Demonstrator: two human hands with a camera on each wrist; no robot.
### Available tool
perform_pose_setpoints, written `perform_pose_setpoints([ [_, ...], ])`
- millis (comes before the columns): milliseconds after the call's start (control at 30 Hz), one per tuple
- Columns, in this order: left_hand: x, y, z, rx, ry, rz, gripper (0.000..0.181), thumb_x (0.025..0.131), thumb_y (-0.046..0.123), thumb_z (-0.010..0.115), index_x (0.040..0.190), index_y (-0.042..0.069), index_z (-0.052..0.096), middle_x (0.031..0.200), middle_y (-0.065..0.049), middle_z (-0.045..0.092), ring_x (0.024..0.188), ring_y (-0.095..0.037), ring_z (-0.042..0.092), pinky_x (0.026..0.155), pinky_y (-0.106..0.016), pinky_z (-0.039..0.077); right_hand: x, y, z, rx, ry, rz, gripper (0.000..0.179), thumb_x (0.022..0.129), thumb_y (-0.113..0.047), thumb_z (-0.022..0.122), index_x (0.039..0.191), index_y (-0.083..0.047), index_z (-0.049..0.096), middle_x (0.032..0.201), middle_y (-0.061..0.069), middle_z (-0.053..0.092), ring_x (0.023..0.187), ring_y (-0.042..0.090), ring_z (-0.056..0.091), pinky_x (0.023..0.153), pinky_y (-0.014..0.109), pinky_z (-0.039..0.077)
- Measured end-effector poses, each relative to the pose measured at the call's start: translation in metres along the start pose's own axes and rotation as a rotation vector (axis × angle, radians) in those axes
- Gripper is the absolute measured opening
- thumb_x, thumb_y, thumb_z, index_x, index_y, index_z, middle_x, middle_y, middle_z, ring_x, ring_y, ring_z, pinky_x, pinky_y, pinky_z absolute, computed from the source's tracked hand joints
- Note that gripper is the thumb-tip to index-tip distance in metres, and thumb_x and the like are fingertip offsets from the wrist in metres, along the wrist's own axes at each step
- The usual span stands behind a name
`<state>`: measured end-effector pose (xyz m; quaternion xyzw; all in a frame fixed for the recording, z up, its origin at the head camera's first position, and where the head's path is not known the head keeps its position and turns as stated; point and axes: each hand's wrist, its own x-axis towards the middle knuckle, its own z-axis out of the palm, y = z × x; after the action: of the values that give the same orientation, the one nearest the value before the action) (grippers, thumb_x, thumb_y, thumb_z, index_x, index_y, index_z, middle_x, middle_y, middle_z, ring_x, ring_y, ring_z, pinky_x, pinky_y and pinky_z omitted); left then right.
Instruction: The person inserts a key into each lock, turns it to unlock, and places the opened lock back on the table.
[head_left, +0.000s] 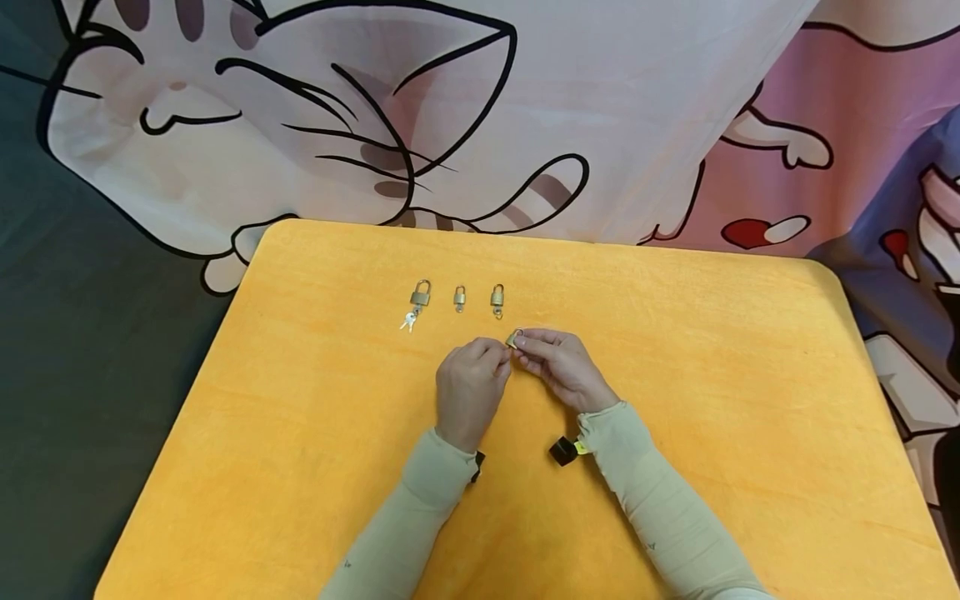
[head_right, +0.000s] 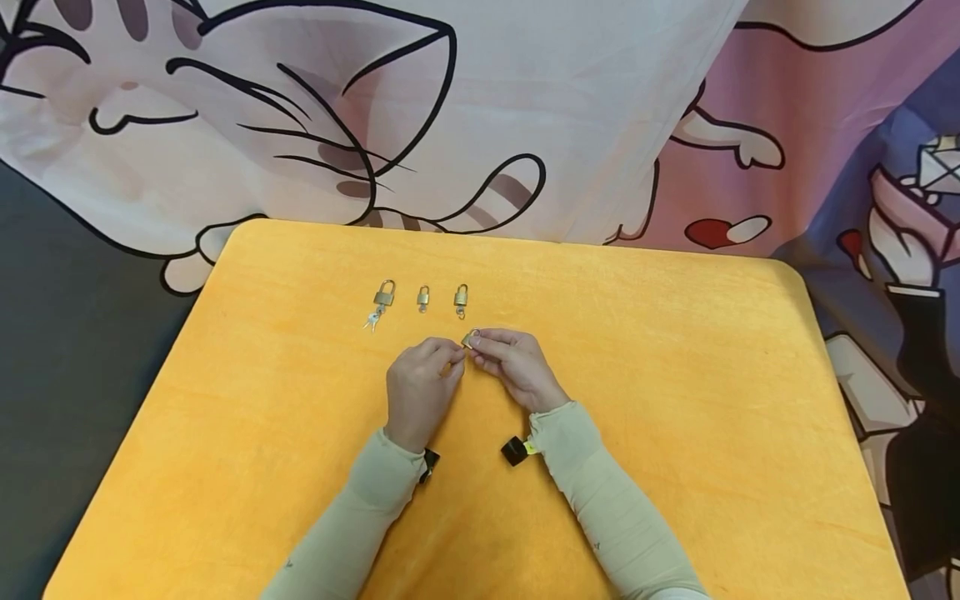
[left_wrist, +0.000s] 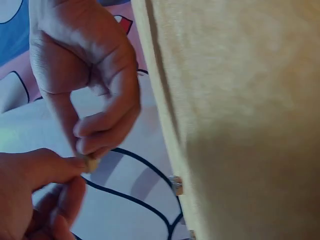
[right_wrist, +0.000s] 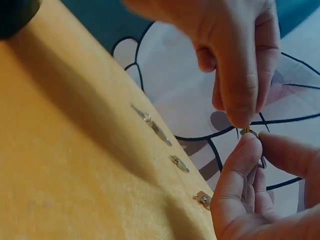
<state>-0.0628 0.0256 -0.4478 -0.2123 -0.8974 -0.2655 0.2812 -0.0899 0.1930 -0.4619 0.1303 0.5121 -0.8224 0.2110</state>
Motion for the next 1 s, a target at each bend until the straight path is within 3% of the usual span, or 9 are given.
perform_pose_setpoints([
  [167,0.001,-0.003,0.000,-0.059,0.011,0.047,0.009,0.081,0.006,0.085,0.078,0.007,0.077,0.084,-0.001,0.071,0.072,-0.014,0.068,0.060,-0.026,0.051,0.001,-0.002,-0.002,0.083,-0.044,0.053,0.020,0.101,-0.001,0.057,0.094,-0.005,0.075,0.089,0.004,0.072,0.079,0.008,0.067,0.074,0.019,0.055],
  [400,0.002,-0.005,0.000,-0.089,0.004,0.076,0.010,0.079,0.004,0.086,0.077,0.007,0.076,0.084,-0.001,0.070,0.073,-0.015,0.068,0.061,-0.027,0.052,0.001,-0.003,-0.001,0.094,-0.064,0.074,0.022,0.102,0.000,0.055,0.094,-0.005,0.075,0.087,0.005,0.073,0.076,0.008,0.068,0.072,0.018,0.055],
  [667,0.005,-0.015,-0.004,-0.126,-0.056,0.170,0.008,0.084,0.006,0.082,0.079,0.010,0.077,0.087,0.002,0.071,0.074,-0.015,0.067,0.063,-0.027,0.049,0.003,-0.002,-0.006,0.177,-0.169,0.140,0.029,0.104,0.002,0.047,0.092,-0.001,0.074,0.087,0.007,0.072,0.073,0.008,0.066,0.071,0.018,0.054],
  [800,0.006,-0.018,-0.005,-0.122,-0.081,0.194,0.009,0.083,0.005,0.082,0.080,0.011,0.077,0.087,0.003,0.070,0.073,-0.014,0.066,0.063,-0.026,0.048,0.002,-0.003,-0.007,0.166,-0.164,0.152,0.028,0.104,0.002,0.049,0.093,-0.001,0.074,0.088,0.007,0.073,0.074,0.008,0.067,0.072,0.018,0.055],
  [1000,0.006,-0.019,-0.005,-0.125,-0.103,0.178,0.009,0.082,0.006,0.083,0.080,0.012,0.077,0.086,0.003,0.070,0.074,-0.014,0.066,0.063,-0.027,0.049,0.001,-0.003,-0.006,0.156,-0.141,0.158,0.026,0.102,0.002,0.051,0.092,-0.001,0.075,0.088,0.008,0.073,0.075,0.008,0.068,0.073,0.018,0.055],
])
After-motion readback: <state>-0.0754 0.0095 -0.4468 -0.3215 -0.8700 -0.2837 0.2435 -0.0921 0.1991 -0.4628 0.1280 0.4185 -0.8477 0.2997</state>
